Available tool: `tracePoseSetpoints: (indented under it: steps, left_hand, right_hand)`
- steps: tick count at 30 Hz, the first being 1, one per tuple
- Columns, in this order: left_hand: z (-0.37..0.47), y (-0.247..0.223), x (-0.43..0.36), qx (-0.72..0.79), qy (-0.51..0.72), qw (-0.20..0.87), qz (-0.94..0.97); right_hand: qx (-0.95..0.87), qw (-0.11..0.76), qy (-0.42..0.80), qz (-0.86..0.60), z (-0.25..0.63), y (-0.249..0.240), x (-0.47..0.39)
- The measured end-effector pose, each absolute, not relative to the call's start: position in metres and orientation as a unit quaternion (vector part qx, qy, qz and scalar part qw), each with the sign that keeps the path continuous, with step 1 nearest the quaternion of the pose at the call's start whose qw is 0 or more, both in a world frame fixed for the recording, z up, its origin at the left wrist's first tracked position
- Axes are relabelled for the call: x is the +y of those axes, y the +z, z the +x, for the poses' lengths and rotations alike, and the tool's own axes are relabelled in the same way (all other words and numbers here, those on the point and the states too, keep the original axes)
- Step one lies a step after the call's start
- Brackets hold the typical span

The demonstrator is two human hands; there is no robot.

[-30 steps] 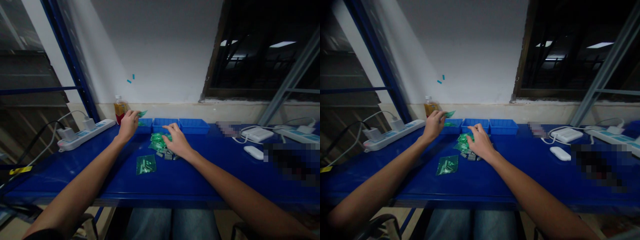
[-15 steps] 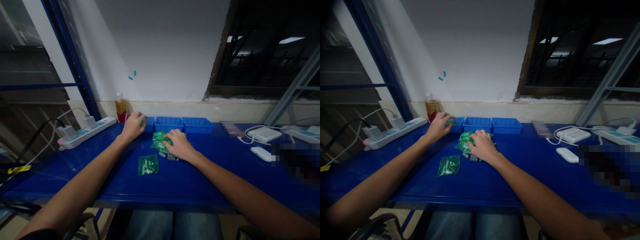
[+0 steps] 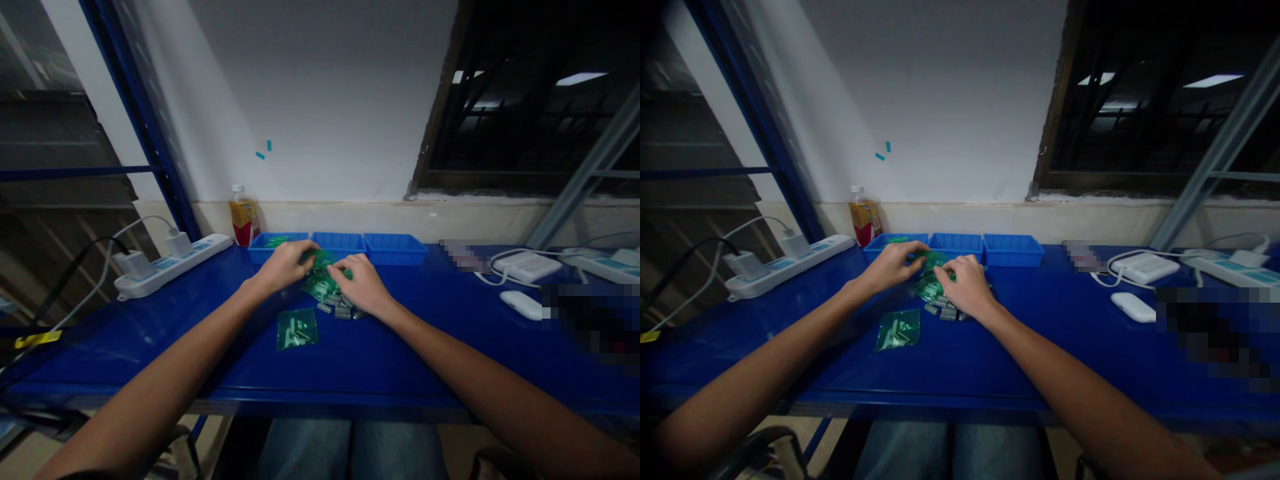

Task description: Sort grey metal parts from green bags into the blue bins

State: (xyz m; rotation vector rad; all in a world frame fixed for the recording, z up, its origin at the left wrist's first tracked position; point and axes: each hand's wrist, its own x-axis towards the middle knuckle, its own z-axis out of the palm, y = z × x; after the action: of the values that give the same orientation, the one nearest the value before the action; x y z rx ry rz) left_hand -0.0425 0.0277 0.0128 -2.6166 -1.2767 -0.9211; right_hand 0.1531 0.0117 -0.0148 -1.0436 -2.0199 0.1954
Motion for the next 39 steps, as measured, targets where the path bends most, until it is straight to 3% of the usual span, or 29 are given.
tracePoseSetpoints:
  steps: [6, 9, 12, 18, 22, 25, 28, 31, 33, 36, 39]
  left_hand:
    - [-0.018, 0.017, 0.006, -0.301, -0.355, 0.058, -0.883]
    - [-0.015, 0.019, 0.002, -0.28, -0.354, 0.077, -0.889]
    - [-0.017, 0.022, 0.003, -0.322, -0.363, 0.037, -0.874]
    - [-0.021, 0.024, 0.012, -0.433, -0.434, -0.335, -0.715]
    - [-0.023, 0.024, 0.015, -0.415, -0.482, -0.443, -0.632]
    - [-0.023, 0.025, 0.013, -0.402, -0.52, -0.394, -0.642]
    - [-0.022, 0.024, 0.008, -0.383, -0.514, -0.204, -0.74]
    - [-0.018, 0.02, 0.001, -0.315, -0.434, 0.011, -0.844]
    - [-0.014, 0.017, -0.003, -0.284, -0.383, 0.077, -0.876]
    - [-0.007, 0.013, -0.006, -0.313, -0.367, 0.07, -0.873]
    - [-0.005, 0.011, -0.002, -0.395, -0.416, -0.025, -0.819]
  right_hand:
    - [-0.641, 0.531, 0.354, -0.427, 0.155, -0.006, 0.015]
    - [-0.6, 0.561, 0.408, -0.398, 0.157, -0.004, 0.017]
    - [-0.61, 0.58, 0.362, -0.401, 0.159, -0.002, 0.015]
    - [-0.738, 0.566, 0.108, -0.352, 0.16, 0.0, 0.001]
    - [-0.771, 0.552, 0.047, -0.316, 0.158, 0.003, -0.007]
    - [-0.754, 0.566, 0.099, -0.319, 0.156, 0.003, -0.004]
    - [-0.681, 0.592, 0.242, -0.357, 0.156, 0.001, 0.006]
    - [-0.585, 0.585, 0.406, -0.389, 0.157, -0.004, 0.014]
    - [-0.553, 0.575, 0.458, -0.392, 0.158, -0.005, 0.018]
    - [-0.586, 0.587, 0.403, -0.387, 0.161, -0.005, 0.019]
    - [-0.677, 0.585, 0.256, -0.367, 0.163, -0.002, 0.016]
